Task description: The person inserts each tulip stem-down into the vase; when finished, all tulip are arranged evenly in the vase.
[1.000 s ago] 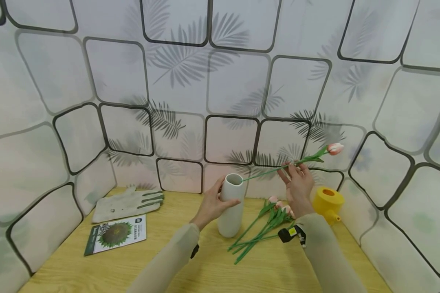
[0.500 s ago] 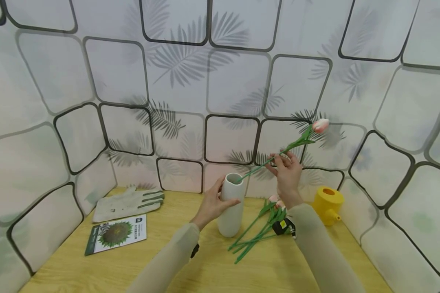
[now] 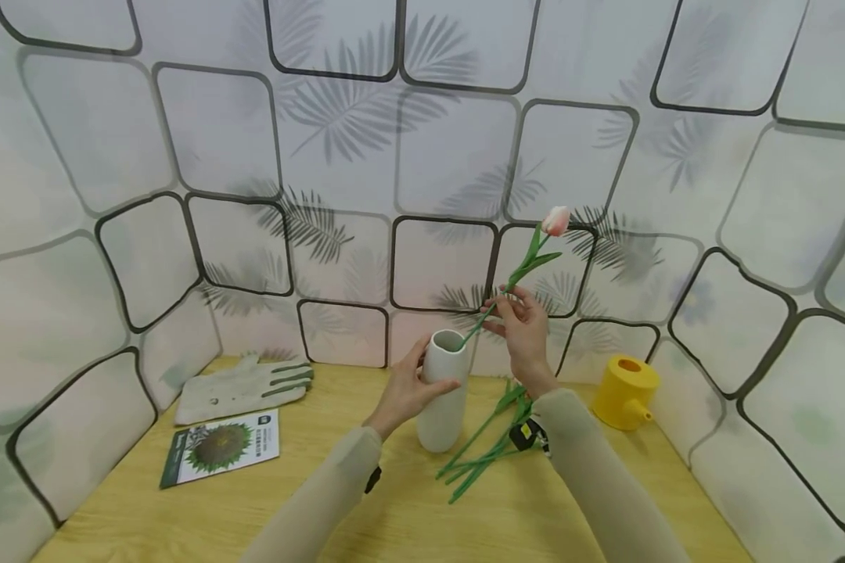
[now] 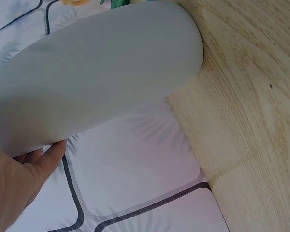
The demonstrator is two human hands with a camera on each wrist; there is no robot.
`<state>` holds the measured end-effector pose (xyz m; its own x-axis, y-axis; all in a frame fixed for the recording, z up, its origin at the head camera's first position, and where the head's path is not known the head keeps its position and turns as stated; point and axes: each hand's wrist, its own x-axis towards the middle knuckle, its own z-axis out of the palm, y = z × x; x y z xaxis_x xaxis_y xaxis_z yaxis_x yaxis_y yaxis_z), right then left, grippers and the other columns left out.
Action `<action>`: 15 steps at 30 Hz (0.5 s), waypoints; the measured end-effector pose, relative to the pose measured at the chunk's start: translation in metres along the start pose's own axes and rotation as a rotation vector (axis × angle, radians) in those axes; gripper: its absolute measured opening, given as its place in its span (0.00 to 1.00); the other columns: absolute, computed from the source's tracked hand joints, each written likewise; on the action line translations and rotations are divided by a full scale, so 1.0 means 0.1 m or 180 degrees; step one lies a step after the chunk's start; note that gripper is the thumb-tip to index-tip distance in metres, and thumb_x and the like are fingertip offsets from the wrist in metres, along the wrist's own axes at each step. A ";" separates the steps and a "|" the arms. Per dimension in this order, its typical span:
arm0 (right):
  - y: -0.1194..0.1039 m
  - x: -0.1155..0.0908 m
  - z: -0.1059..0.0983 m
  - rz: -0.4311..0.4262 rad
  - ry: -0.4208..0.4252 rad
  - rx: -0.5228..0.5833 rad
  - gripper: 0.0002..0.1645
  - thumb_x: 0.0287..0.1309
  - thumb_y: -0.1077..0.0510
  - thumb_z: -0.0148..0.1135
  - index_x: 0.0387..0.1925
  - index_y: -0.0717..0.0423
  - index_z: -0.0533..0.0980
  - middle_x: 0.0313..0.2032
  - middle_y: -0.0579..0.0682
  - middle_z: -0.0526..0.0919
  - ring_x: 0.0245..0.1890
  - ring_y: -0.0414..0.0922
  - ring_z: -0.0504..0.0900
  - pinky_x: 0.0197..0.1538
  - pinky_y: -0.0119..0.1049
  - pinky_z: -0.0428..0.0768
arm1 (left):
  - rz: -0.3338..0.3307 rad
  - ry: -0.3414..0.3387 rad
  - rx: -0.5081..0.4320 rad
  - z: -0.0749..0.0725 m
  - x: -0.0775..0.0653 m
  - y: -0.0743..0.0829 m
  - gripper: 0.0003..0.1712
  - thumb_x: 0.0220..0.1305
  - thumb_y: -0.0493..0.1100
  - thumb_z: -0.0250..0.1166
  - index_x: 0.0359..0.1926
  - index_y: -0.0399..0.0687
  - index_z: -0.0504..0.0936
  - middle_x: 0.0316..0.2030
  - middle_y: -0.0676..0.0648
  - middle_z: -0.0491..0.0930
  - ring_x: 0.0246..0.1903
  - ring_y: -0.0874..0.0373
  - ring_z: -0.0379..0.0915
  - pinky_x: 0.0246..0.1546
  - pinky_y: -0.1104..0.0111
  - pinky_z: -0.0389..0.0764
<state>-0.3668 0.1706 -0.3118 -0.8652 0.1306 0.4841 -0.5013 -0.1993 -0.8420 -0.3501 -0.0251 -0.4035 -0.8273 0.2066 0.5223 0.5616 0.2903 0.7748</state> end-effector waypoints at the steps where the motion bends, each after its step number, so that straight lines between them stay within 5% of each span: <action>1: 0.01 0.00 0.01 0.0011 -0.0011 -0.0001 0.14 0.68 0.58 0.58 0.53 0.56 0.75 0.40 0.57 0.84 0.38 0.45 0.86 0.41 0.40 0.86 | 0.0003 0.0001 0.0008 0.00 0.00 0.00 0.49 0.53 0.52 0.76 0.73 0.57 0.61 0.61 0.44 0.76 0.57 0.46 0.75 0.49 0.49 0.81; 9: 0.07 -0.04 0.07 -0.0014 -0.0057 0.0066 0.12 0.69 0.62 0.56 0.51 0.58 0.75 0.34 0.50 0.86 0.33 0.40 0.86 0.39 0.39 0.87 | -0.0023 -0.0022 -0.0001 -0.01 0.00 0.02 0.49 0.53 0.52 0.76 0.73 0.57 0.61 0.61 0.44 0.76 0.58 0.47 0.75 0.50 0.49 0.81; 15: 0.10 -0.07 0.10 -0.0056 -0.0124 -0.0019 0.12 0.68 0.61 0.58 0.50 0.60 0.75 0.35 0.54 0.85 0.33 0.41 0.86 0.40 0.41 0.87 | -0.0006 -0.0038 -0.0007 -0.01 0.00 0.02 0.49 0.54 0.52 0.75 0.73 0.58 0.61 0.61 0.44 0.76 0.57 0.47 0.76 0.49 0.49 0.82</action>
<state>-0.3663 0.1580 -0.3211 -0.8561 0.0960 0.5077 -0.5164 -0.1914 -0.8347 -0.3489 -0.0256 -0.4017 -0.8281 0.2172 0.5167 0.5602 0.2888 0.7764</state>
